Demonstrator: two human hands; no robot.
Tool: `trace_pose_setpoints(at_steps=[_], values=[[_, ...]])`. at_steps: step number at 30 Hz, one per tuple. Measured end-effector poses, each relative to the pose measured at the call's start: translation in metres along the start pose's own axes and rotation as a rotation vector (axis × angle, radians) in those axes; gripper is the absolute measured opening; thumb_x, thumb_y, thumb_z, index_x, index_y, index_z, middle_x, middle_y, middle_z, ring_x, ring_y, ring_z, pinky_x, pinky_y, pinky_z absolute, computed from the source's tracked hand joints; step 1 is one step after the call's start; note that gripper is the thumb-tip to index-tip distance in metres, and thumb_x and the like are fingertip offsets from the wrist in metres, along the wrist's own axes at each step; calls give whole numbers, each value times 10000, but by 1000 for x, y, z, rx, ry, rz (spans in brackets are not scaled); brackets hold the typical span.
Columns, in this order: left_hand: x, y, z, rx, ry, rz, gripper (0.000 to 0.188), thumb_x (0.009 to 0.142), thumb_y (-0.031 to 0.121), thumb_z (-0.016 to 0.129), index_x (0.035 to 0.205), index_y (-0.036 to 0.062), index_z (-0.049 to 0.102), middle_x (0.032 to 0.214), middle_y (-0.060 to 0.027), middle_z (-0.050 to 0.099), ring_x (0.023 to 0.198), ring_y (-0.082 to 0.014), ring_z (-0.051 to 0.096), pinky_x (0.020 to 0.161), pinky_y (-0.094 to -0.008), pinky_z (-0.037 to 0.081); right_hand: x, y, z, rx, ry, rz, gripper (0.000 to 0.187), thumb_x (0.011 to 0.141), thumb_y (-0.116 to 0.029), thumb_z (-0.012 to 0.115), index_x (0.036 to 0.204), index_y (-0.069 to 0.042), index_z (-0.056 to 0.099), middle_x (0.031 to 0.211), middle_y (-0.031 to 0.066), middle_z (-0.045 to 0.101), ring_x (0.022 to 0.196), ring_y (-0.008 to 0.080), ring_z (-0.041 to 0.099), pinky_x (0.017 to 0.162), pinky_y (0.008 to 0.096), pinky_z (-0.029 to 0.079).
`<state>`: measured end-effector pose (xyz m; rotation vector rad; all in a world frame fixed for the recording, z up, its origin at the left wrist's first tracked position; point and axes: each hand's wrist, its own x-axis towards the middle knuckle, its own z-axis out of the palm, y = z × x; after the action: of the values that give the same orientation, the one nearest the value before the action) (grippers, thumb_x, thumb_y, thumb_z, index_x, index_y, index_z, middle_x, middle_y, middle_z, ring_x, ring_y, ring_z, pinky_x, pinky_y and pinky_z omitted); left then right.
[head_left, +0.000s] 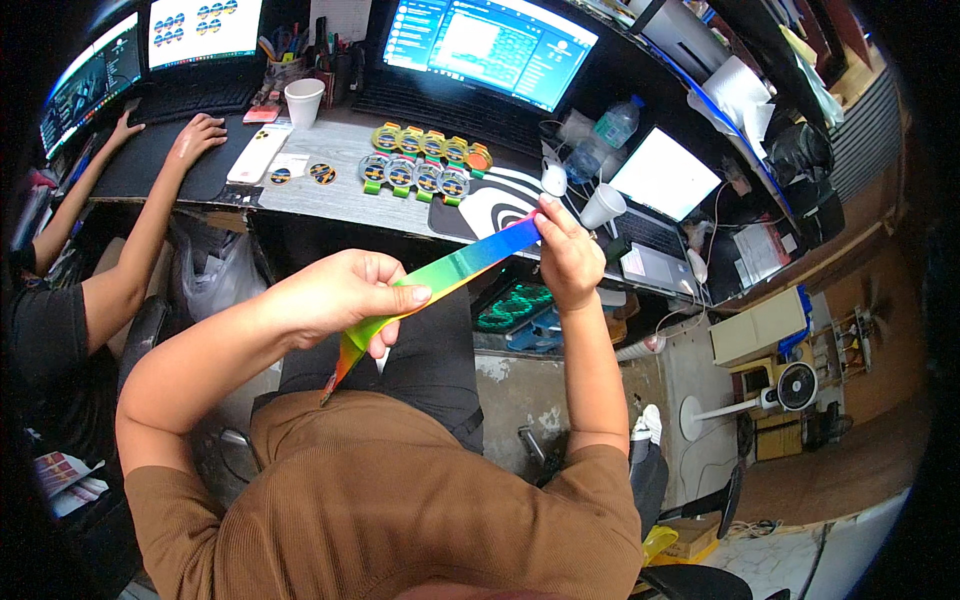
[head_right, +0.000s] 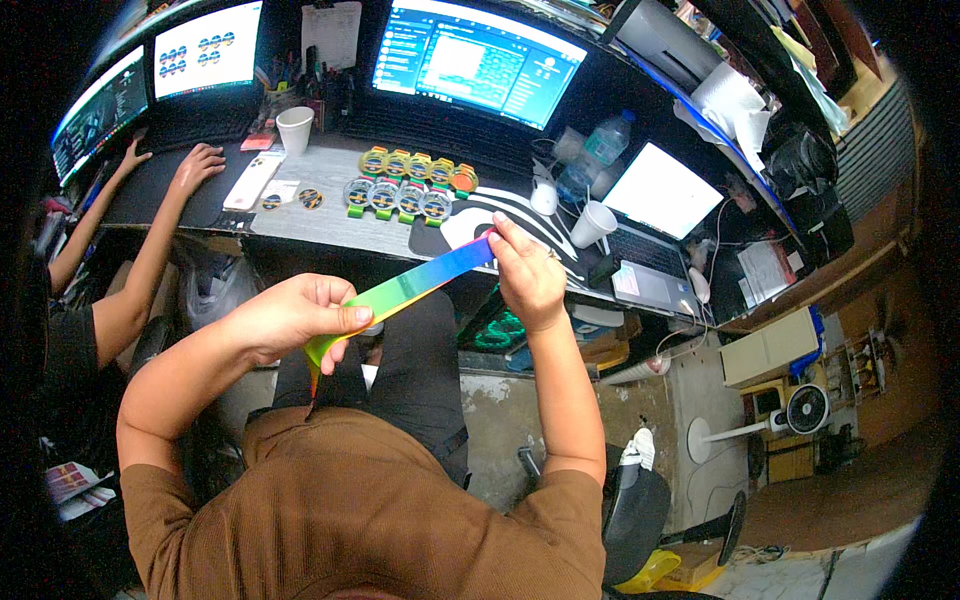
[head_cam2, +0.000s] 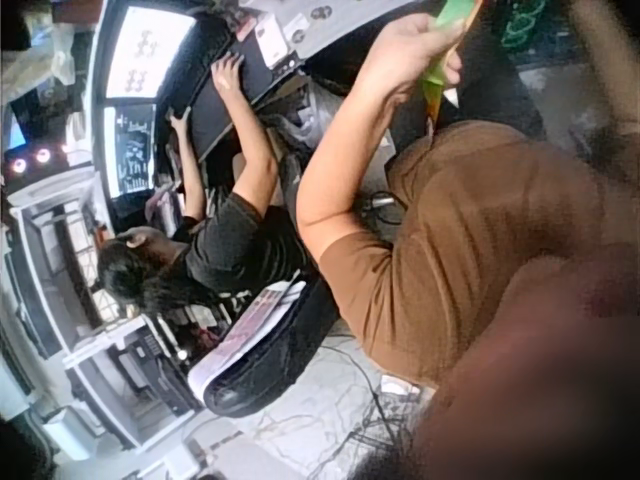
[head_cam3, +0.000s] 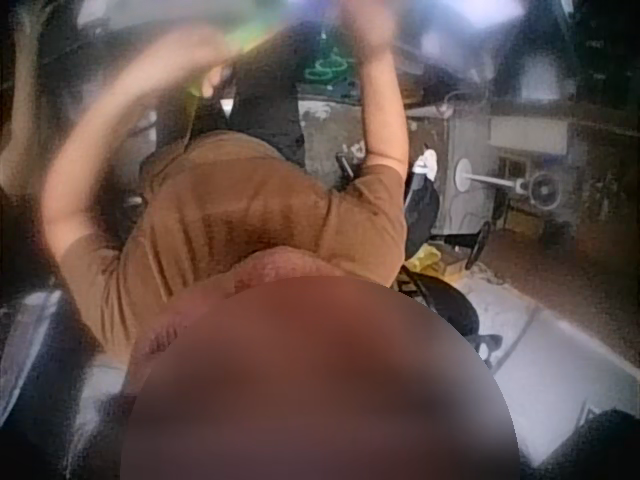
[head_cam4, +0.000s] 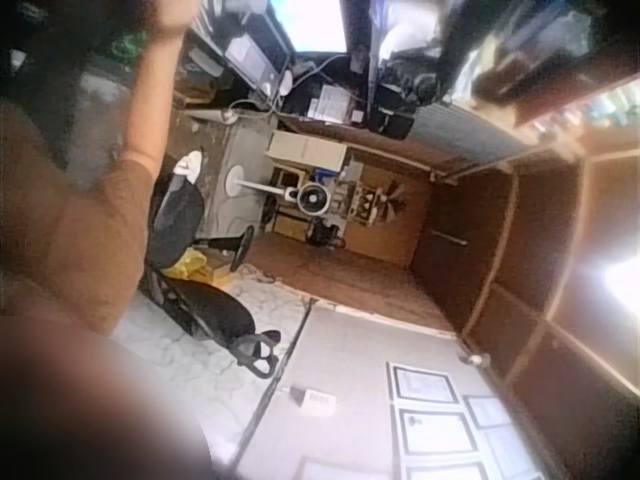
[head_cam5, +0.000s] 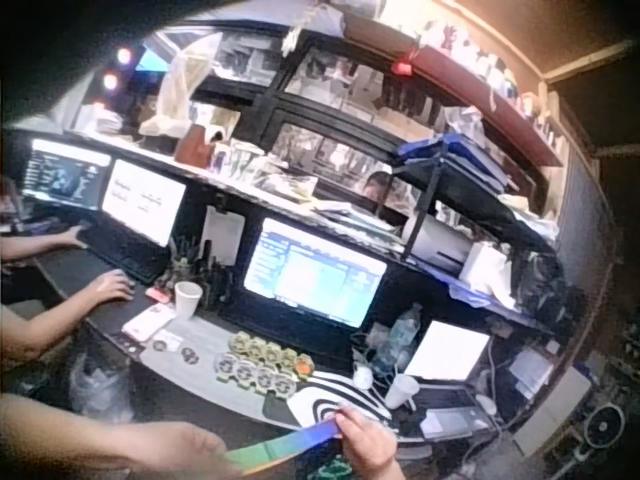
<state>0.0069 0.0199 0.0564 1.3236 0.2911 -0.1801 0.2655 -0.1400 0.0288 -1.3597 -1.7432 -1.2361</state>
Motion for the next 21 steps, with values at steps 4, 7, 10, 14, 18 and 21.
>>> trace_pose_setpoints(at_steps=[4, 7, 10, 14, 18, 21], values=[[-2, -1, 1, 14, -16, 30, 285, 922, 314, 595, 870, 38, 545, 655, -64, 613, 500, -120, 598, 491, -229, 494, 1, -4, 7, 3, 16, 37, 305, 716, 86, 613, 1005, -10, 631, 1076, 191, 654, 881, 283, 676, 718, 333, 549], [-3, -1, 3, -18, -34, 46, 295, 954, 321, 536, 919, 28, 550, 691, -74, 620, 527, -122, 600, 513, -234, 497, -1, -8, 10, 14, 27, 111, 328, 687, 145, 594, 961, -28, 643, 1003, 175, 676, 877, 285, 673, 746, 330, 537], [-3, -3, 5, -5, -40, 57, 289, 971, 307, 501, 952, 23, 552, 709, -73, 620, 550, -121, 600, 531, -235, 498, -3, -7, 13, 38, 18, 122, 317, 692, 95, 602, 987, -20, 614, 1017, 173, 656, 843, 305, 651, 721, 360, 517], [-1, -6, 6, 8, -57, 63, 267, 971, 280, 503, 967, 18, 555, 701, -64, 614, 567, -121, 603, 543, -233, 501, -4, -5, 17, -13, 87, 146, 329, 669, 94, 613, 972, -34, 610, 1006, 164, 652, 834, 308, 634, 722, 381, 492], [4, -8, 8, -34, -69, 107, 266, 963, 272, 519, 965, 10, 563, 708, -63, 619, 588, -124, 612, 570, -244, 515, -6, -5, 20, -135, 122, 180, 334, 655, 103, 590, 956, -41, 618, 977, 147, 650, 864, 294, 621, 779, 376, 465], [7, -7, 7, -50, -95, 143, 268, 956, 271, 535, 956, 6, 571, 721, -69, 626, 616, -132, 627, 603, -253, 526, -12, -3, 22, -102, 107, 160, 353, 664, 117, 603, 972, -54, 619, 904, 125, 649, 815, 284, 624, 742, 391, 486]])
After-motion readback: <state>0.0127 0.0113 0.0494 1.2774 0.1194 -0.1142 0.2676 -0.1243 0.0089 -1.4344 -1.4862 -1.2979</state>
